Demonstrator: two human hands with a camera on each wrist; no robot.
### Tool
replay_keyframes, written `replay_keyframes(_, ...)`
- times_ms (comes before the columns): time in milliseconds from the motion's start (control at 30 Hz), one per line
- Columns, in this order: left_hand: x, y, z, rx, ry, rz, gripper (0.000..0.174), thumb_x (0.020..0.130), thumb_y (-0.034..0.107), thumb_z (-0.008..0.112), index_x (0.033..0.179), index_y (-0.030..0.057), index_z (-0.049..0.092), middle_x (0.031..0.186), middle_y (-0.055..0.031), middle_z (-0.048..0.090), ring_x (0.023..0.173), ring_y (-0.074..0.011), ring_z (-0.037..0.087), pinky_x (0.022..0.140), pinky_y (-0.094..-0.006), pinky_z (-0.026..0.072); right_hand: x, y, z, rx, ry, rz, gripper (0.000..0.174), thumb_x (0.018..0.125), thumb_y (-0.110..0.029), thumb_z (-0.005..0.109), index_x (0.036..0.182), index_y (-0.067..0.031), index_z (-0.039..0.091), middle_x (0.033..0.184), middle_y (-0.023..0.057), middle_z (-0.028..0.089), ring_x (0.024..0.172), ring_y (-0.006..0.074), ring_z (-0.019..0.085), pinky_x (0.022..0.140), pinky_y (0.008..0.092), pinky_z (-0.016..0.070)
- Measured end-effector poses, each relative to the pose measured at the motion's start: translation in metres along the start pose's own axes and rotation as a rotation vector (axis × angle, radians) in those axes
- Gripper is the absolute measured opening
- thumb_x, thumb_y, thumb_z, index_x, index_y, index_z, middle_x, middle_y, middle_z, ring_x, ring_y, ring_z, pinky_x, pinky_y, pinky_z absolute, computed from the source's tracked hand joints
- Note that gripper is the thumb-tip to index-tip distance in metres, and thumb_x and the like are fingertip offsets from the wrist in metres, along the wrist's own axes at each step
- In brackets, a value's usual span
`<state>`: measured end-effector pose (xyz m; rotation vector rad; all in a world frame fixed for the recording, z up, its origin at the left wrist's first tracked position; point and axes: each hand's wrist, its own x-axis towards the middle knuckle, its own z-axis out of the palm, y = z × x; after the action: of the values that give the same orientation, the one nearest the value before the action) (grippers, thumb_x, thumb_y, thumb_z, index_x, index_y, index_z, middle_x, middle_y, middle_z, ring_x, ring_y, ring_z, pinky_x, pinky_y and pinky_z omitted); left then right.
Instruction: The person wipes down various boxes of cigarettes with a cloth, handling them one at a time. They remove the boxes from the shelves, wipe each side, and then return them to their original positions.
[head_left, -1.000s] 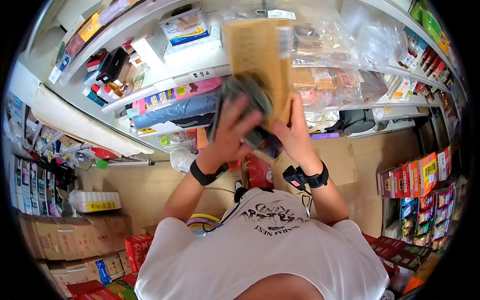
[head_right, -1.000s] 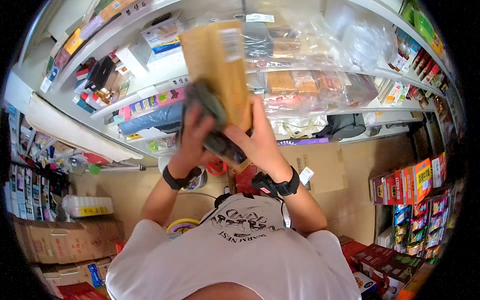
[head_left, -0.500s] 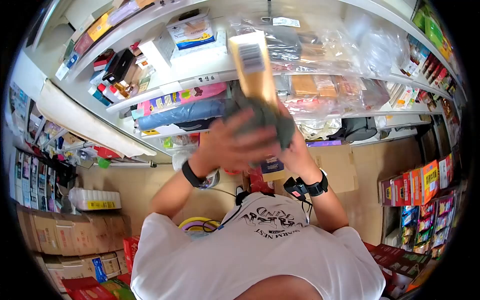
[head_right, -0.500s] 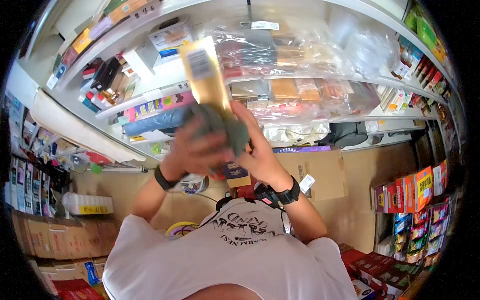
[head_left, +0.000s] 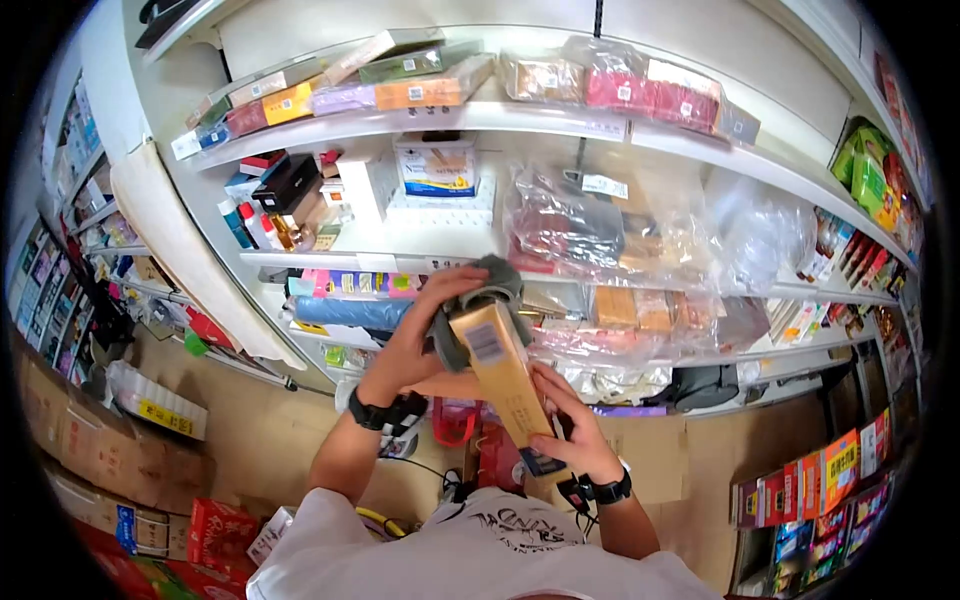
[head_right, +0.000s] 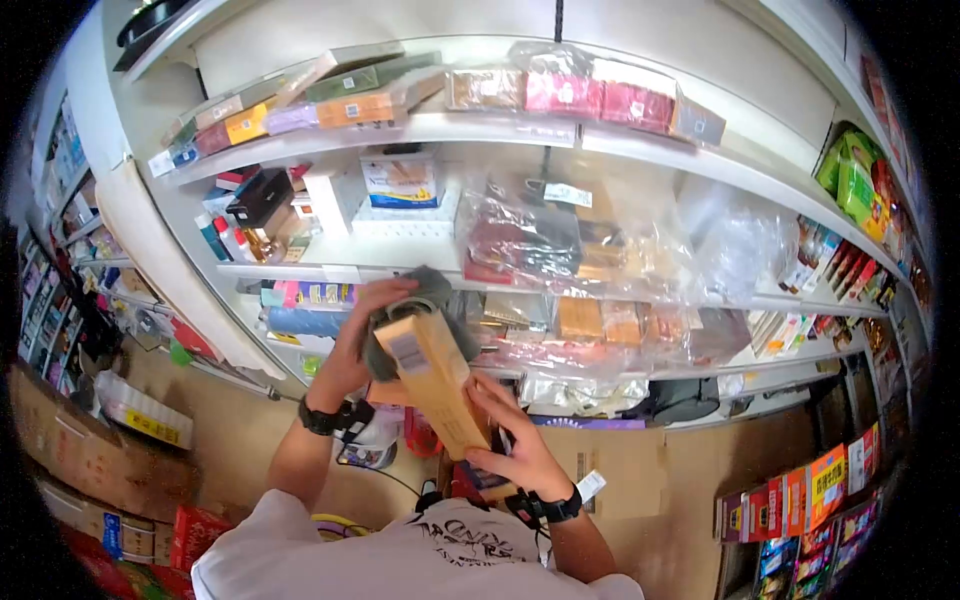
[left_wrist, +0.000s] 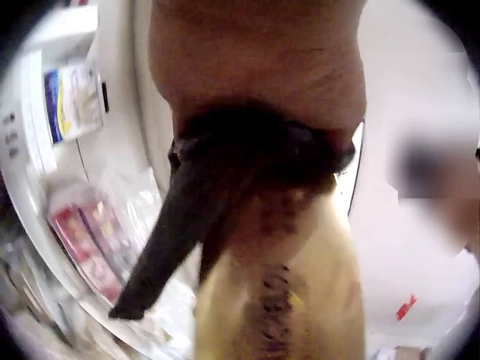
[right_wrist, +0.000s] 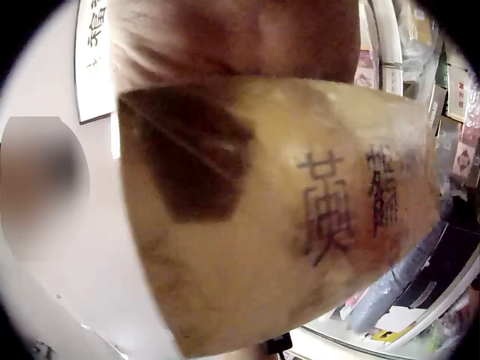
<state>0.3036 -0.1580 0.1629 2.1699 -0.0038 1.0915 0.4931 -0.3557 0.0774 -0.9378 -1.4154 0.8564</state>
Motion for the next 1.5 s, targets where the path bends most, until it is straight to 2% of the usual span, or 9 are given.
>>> replay_keyframes(133, -0.002, 0.026, -0.026, 0.255, -0.294, -0.162, 0.089, 0.061, 0.016, 0.088, 0.139, 0.0099, 0.046, 0.139, -0.0152, 0.046, 0.131, -0.0331, 0.043, 0.108, -0.0427, 0.0366, -0.002, -0.009, -0.007, 0.052, -0.147, 0.108, 0.079, 0.074, -0.012, 0.079, 0.145, -0.0049, 0.044, 0.156, 0.0188, 0.027, 0.145, 0.0314, 0.025, 0.115, 0.0419, 0.0231)
replay_keyframes(333, -0.015, 0.055, -0.055, 0.560, -0.403, 0.014, 0.042, 0.066, 0.007, 0.073, 0.106, 0.0159, 0.063, 0.128, -0.0016, 0.057, 0.116, -0.0303, 0.054, 0.092, -0.0396, 0.0489, 0.017, -0.018, -0.002, -0.215, -0.268, 0.002, 0.066, 0.070, -0.016, 0.083, 0.130, -0.0019, 0.060, 0.154, 0.0206, 0.032, 0.143, 0.0355, 0.028, 0.114, 0.0439, 0.0250)
replay_keyframes(433, -0.021, 0.072, -0.066, 0.874, -0.182, 0.406, 0.027, 0.064, 0.015, 0.074, 0.090, 0.0176, 0.067, 0.117, -0.0016, 0.063, 0.099, -0.0309, 0.064, 0.077, -0.0403, 0.0542, 0.023, -0.032, -0.001, -0.601, -0.087, -0.142, 0.061, 0.067, -0.019, 0.082, 0.124, -0.0089, 0.065, 0.148, 0.0175, 0.042, 0.136, 0.0380, 0.037, 0.108, 0.0449, 0.0287)
replay_keyframes(533, -0.028, 0.089, -0.095, 1.064, -0.033, 0.468, 0.027, 0.063, 0.016, 0.075, 0.088, 0.0165, 0.067, 0.117, -0.0051, 0.063, 0.100, -0.0330, 0.063, 0.077, -0.0410, 0.0539, 0.026, -0.053, 0.003, -0.845, 0.199, -0.212, 0.055, 0.070, -0.012, 0.079, 0.124, -0.0104, 0.065, 0.148, 0.0183, 0.042, 0.136, 0.0378, 0.037, 0.110, 0.0457, 0.0271)
replay_keyframes(667, -0.016, 0.081, -0.141, 1.205, 0.526, 0.467, 0.047, 0.068, 0.019, 0.079, 0.110, 0.0115, 0.060, 0.117, -0.0150, 0.060, 0.104, -0.0348, 0.060, 0.087, -0.0445, 0.0502, 0.030, -0.046, -0.004, -0.543, 0.716, -0.334, 0.038, 0.081, -0.001, 0.067, 0.118, -0.0016, 0.060, 0.136, 0.0173, 0.050, 0.130, 0.0318, 0.043, 0.110, 0.0421, 0.0311)
replay_keyframes(933, 0.088, 0.075, -0.203, 1.354, 0.946, 0.351, 0.056, 0.070, 0.024, 0.079, 0.117, 0.0046, 0.058, 0.114, -0.0152, 0.060, 0.103, -0.0361, 0.059, 0.089, -0.0411, 0.0487, 0.025, -0.012, -0.017, -0.162, 0.711, -0.116, 0.011, 0.097, -0.004, 0.055, 0.107, -0.0008, 0.060, 0.105, 0.0049, 0.062, 0.099, 0.0135, 0.060, 0.089, 0.0263, 0.0463)
replay_keyframes(1167, 0.155, 0.037, -0.207, 1.507, 0.594, 0.333, 0.055, 0.084, 0.014, 0.066, 0.136, 0.0103, 0.049, 0.127, -0.0162, 0.055, 0.113, -0.0382, 0.055, 0.093, -0.0437, 0.0473, 0.039, 0.015, -0.050, -0.168, 0.683, -0.030, 0.015, 0.096, -0.008, 0.055, 0.106, 0.0009, 0.062, 0.099, 0.0035, 0.063, 0.089, 0.0079, 0.058, 0.078, 0.0220, 0.0450)
replay_keyframes(1333, 0.160, 0.005, -0.205, 1.492, 0.436, 0.061, 0.054, 0.085, 0.004, 0.055, 0.138, 0.0129, 0.049, 0.134, -0.0132, 0.052, 0.113, -0.0372, 0.056, 0.094, -0.0429, 0.0474, 0.049, 0.065, -0.129, -0.182, 0.815, 0.062, 0.019, 0.095, -0.011, 0.056, 0.107, 0.0012, 0.063, 0.101, 0.0073, 0.064, 0.090, 0.0122, 0.060, 0.074, 0.0267, 0.0475)
replay_keyframes(1500, 0.146, 0.002, -0.192, 1.361, 0.497, 0.082, 0.048, 0.083, 0.000, 0.049, 0.129, 0.0109, 0.059, 0.128, -0.0134, 0.057, 0.115, -0.0333, 0.057, 0.097, -0.0392, 0.0454, 0.074, 0.053, -0.178, -0.837, 1.096, -0.080, 0.028, 0.088, -0.007, 0.058, 0.115, 0.0009, 0.063, 0.113, 0.0204, 0.063, 0.102, 0.0331, 0.060, 0.089, 0.0396, 0.0474)
